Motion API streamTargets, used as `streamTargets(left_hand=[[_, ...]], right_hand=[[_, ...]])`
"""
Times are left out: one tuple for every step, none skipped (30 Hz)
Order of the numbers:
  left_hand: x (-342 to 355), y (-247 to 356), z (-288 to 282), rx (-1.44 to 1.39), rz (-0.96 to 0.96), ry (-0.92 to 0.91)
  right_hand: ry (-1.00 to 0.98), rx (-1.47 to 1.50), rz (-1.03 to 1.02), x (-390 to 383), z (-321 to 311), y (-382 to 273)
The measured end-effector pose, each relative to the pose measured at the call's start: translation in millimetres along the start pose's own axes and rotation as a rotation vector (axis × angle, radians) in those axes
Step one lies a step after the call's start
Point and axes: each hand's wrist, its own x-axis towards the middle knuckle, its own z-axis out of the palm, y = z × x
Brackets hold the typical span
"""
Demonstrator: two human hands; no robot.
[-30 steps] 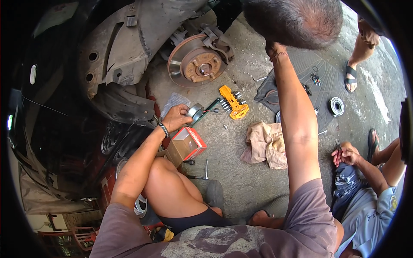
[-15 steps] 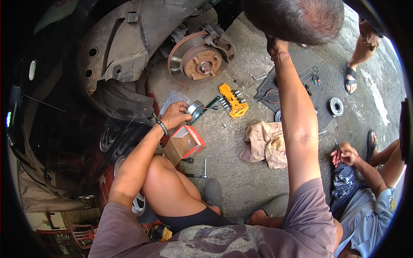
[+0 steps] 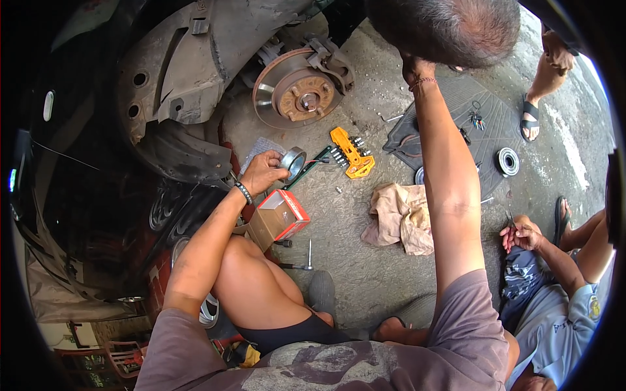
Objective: Repairing car wheel hub and engine components.
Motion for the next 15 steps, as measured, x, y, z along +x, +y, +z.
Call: streamTargets(left_hand=[[-1,1,1,-0.019,0.0,0.009],[-2,2,0,-0.019,-0.004,0.015],[-3,3,-1,-0.013,-0.007,0.023],[-3,5,0,-0.008,-0.006,0.027],[-4,7,0,-0.008,-0.007,0.029],[-5,9,0,0.003,-0.008,0.033],[-4,17,5,0.012,-0.004,0.026],[-4,24,9,0.012,0.001,0.014],[-7,30,13,-0.01,0.008,-0.02],[-13,39,14,-0.028,0.013,-0.059],[-27,45,13,-0.127,-0.008,-0.136],[-38,53,12,-0.118,-0.022,-0.144],[-39,73,25,-0.151,0.046,-0.251],[-39,84,34,-0.18,0.1,-0.348],[-37,89,44,-0.241,0.08,-0.421]], right_hand=[[-0.022,-0.217,-0.061,-1,2,1],[-0.027,-0.213,-0.057,-3,4,2],[-0.027,-0.094,-0.023,-6,4,1],[-0.026,0.022,0.008,-6,3,0],[-0.027,0.023,0.009,-6,3,1],[-0.039,-0.045,-0.02,-7,4,2],[-0.044,-0.122,-0.055,-5,-2,0],[-0.036,-0.13,-0.06,-2,-7,0],[-0.037,-0.122,-0.028,3,-9,1],[-0.032,-0.113,0.005,1,-9,3],[0.0,-0.04,0.021,-12,8,8],[-0.056,-0.703,-0.151,-24,15,5],[-0.076,-0.642,-0.154,-7,-4,2],[-0.102,-0.569,-0.146,3,-16,1],[-0.089,-0.587,-0.156,10,-31,-1]])
